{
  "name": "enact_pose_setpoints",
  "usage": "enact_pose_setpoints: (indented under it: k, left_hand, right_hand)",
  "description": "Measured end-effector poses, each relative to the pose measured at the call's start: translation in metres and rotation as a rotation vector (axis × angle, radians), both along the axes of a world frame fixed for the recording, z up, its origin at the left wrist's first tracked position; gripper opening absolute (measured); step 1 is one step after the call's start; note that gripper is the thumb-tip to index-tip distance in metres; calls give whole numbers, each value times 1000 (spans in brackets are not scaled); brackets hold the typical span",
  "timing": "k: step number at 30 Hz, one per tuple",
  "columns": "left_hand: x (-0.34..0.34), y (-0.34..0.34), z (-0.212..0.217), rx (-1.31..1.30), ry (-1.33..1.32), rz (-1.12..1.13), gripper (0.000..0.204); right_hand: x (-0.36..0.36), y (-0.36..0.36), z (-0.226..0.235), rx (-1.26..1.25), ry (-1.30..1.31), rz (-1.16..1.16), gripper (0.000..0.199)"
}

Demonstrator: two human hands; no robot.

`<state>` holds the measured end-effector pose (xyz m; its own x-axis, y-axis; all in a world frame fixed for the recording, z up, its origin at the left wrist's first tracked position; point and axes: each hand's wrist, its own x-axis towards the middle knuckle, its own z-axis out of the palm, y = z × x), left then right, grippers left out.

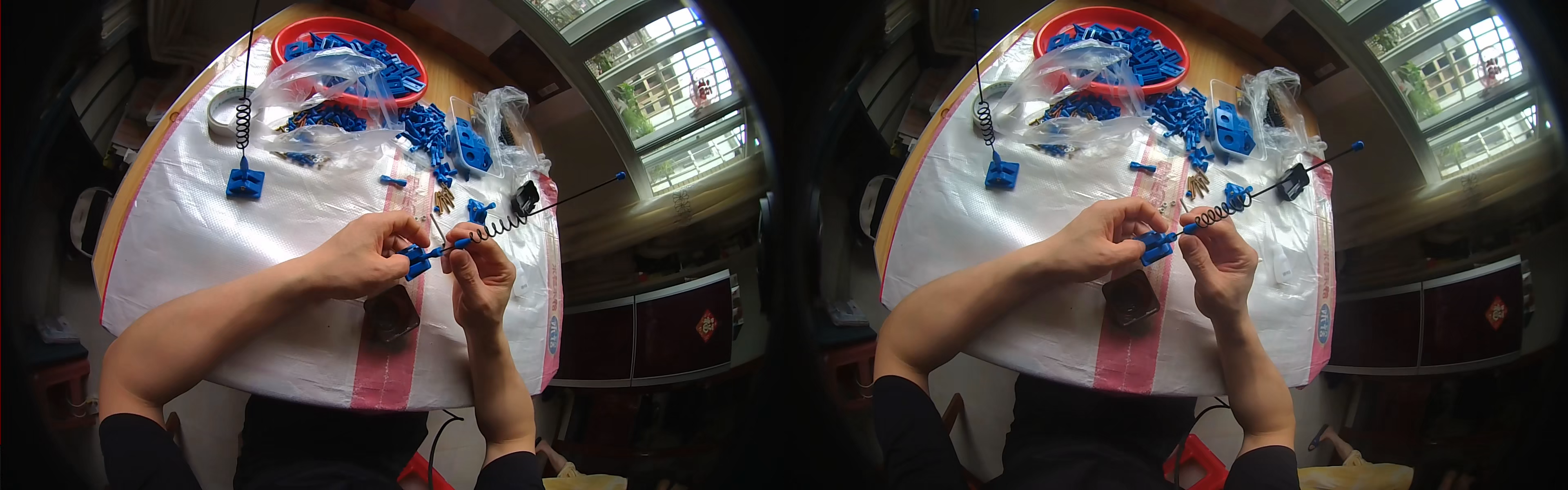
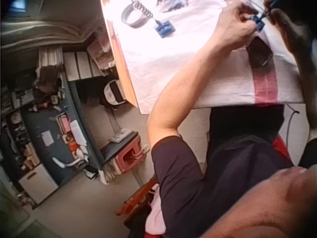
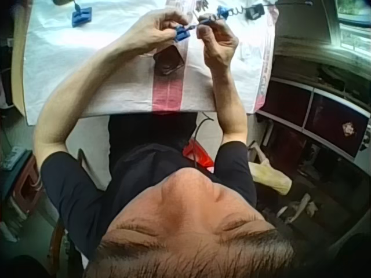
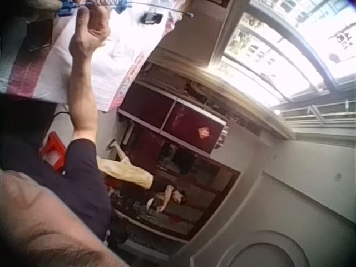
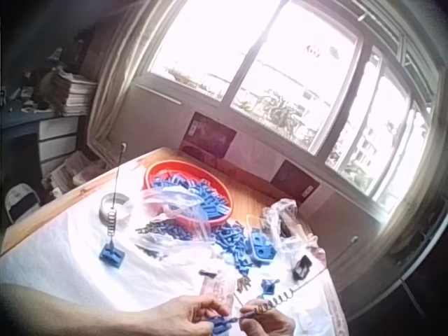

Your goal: The recorder is assembling small blue plastic parts with springs and wires at a workshop table.

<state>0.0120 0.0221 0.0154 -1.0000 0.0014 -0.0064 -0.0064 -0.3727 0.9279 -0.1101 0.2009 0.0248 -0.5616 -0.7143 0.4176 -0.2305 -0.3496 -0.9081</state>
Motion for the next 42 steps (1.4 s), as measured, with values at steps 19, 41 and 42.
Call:
enact_pose_setpoints:
  k: [19,41,42]
  left_hand:
    - [-9,8,-20,-403,317,323,18]
    - [-3,5,-8,-598,289,298,16]
    - [-3,6,-9,-581,281,307,17]
  right_hand:
    - [7,-1,2,36,-35,2,22]
    - [7,-7,3,43,-76,11,11]
    - [8,-8,2,23,-76,18,11]
